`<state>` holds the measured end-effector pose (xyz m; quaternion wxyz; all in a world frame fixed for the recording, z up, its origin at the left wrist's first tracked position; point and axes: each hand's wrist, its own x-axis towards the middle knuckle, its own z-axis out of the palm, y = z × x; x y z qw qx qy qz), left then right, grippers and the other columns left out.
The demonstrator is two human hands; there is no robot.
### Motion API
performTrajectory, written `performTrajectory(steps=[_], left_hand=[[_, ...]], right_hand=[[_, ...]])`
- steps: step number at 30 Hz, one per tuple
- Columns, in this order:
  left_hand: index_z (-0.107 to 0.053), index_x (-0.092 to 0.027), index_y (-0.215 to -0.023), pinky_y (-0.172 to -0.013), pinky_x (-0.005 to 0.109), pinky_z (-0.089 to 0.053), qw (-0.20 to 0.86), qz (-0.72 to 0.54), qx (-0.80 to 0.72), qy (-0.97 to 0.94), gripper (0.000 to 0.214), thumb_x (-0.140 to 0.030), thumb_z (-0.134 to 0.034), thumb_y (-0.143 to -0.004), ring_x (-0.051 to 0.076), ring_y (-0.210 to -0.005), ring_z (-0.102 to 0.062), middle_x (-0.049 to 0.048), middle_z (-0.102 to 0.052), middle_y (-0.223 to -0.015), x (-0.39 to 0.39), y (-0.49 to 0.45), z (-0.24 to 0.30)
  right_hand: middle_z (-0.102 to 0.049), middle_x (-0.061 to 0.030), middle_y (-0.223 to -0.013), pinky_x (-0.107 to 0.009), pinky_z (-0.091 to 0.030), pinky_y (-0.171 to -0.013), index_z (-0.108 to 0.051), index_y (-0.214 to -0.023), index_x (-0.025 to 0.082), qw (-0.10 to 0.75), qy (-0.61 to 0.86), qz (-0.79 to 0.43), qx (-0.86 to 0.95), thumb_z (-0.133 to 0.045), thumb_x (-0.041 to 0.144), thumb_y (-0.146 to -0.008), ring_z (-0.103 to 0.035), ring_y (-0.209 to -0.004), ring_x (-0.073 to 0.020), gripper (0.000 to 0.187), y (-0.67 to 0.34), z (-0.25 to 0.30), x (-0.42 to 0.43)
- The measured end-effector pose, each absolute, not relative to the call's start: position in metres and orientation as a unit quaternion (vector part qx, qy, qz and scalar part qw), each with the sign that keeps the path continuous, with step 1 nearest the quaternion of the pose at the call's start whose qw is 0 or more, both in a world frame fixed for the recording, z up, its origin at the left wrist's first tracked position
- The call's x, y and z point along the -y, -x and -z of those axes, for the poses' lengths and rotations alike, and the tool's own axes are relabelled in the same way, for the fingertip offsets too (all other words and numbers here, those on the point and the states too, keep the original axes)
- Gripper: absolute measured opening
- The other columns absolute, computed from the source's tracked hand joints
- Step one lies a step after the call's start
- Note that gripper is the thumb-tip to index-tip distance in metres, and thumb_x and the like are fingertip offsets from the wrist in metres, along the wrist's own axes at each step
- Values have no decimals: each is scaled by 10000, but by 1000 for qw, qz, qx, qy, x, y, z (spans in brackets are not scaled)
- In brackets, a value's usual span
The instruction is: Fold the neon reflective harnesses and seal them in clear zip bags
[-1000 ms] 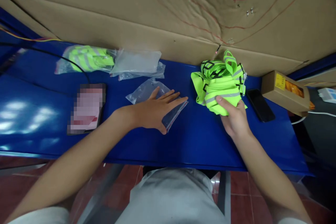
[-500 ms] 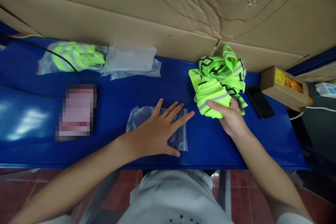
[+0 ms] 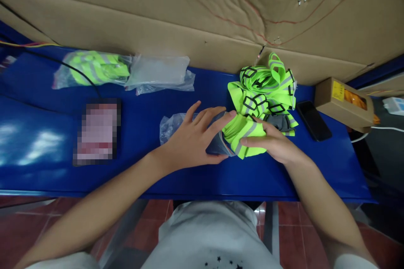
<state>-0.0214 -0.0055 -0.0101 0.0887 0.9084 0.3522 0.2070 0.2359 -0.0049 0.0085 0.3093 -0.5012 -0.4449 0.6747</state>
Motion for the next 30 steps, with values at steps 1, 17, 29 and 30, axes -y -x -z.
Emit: performTrajectory(steps=[1,17,29,30], left_hand=[[-197,-213,-1644,-1275,604,-146,87,-203,-350,-910,1000,-520,-732,-856,384,-1465,-443,203,-452,-1589,6,20,12],[95,-178,-1659,-1233,599,-235,138,-180,-327,-917,1392,-754,-773,-737,423,-1424,-454,238,-464,-1533,14,9,25],[-94,-114,-1626,-969,479,-427,31,-173,-343,-923,1158,-626,-768,-834,370,-1093,-619,202,-625,-1285,19,5,22],[-94,-115,-1625,-967,473,-430,38,-177,-343,-922,1168,-625,-776,-826,366,-1095,-619,197,-627,-1285,19,5,22]], right_hand=[[-798,-28,-1113,-407,-624,-892,-726,-1234,235,305,508,-664,456,-961,321,-636,-759,-996,-270,648,-236,-8,5],[-723,12,-1069,-283,-554,-731,-678,-1165,250,152,478,-607,617,-890,430,-738,-671,-907,-211,510,-240,-5,5],[-714,-26,-1229,-363,-549,-985,-648,-1257,264,263,437,-479,715,-834,365,-836,-688,-1123,-248,471,-230,0,13],[-730,-18,-1198,-356,-565,-950,-670,-1232,265,255,431,-486,717,-830,358,-840,-707,-1070,-241,433,-230,0,13]])
